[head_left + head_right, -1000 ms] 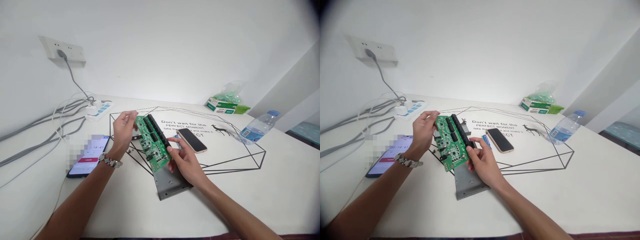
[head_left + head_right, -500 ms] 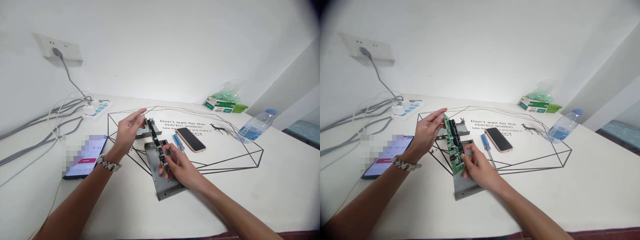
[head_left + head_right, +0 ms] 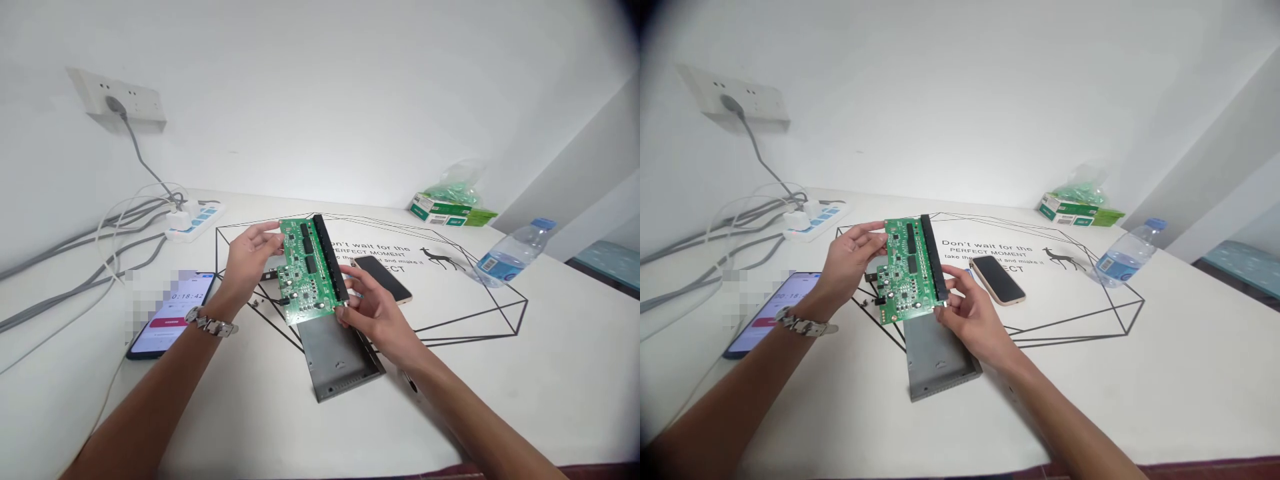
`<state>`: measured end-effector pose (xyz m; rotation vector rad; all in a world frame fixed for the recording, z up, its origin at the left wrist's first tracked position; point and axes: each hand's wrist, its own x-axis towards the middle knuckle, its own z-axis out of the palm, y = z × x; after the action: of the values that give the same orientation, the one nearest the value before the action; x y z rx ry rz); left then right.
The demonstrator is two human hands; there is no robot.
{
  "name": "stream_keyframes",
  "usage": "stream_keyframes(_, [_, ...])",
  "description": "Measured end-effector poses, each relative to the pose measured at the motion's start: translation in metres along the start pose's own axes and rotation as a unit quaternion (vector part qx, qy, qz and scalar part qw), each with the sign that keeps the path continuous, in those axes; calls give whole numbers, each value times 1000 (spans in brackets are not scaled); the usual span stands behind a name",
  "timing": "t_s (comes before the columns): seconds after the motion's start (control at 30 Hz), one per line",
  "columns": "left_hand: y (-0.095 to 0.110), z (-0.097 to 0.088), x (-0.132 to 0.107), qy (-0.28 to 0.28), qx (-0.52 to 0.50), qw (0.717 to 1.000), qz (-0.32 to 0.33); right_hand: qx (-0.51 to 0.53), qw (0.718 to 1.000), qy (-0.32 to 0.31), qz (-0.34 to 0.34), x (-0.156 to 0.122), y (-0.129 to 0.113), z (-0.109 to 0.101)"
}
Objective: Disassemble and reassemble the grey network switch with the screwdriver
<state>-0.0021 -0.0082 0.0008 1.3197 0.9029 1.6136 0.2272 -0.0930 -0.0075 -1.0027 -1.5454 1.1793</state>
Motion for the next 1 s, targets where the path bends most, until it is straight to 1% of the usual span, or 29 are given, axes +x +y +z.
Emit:
stream_keyframes(0.07, [-3,0,1,7,13,1000,-15,-28,999,16,-42,-2,3,3])
stream_keyframes(0.13, [-6,2,-1,-7,27,999,-27,-63,994,25,-87,-4,6,6])
stream_keyframes(0.23, [-5,10,-7,-61,18,997,-34,-100,986,20,-130,-8,8,11])
stream_keyframes(0.37, [0,21,-17,-156,-17,987,-38,-118,983,-5,-138,-10,11,14])
stream_keyframes(0.47, [1,24,-22,-193,-19,980,-46,-136,980,-13,-144,-11,13,16])
stream_keyframes(0.57, [3,25,-24,-206,-24,977,-56,-139,979,-16,-150,-11,14,17])
stream_keyframes(0.77, [11,28,-28,-226,-26,973,-27,-128,979,-29,-157,-12,16,20])
stream_keyframes(0.87, [10,29,-29,-221,-29,975,-14,-117,980,-32,-157,-12,18,21])
stream_keyframes(1.0, [9,31,-33,-212,-26,977,-7,-125,982,-37,-138,-12,18,21])
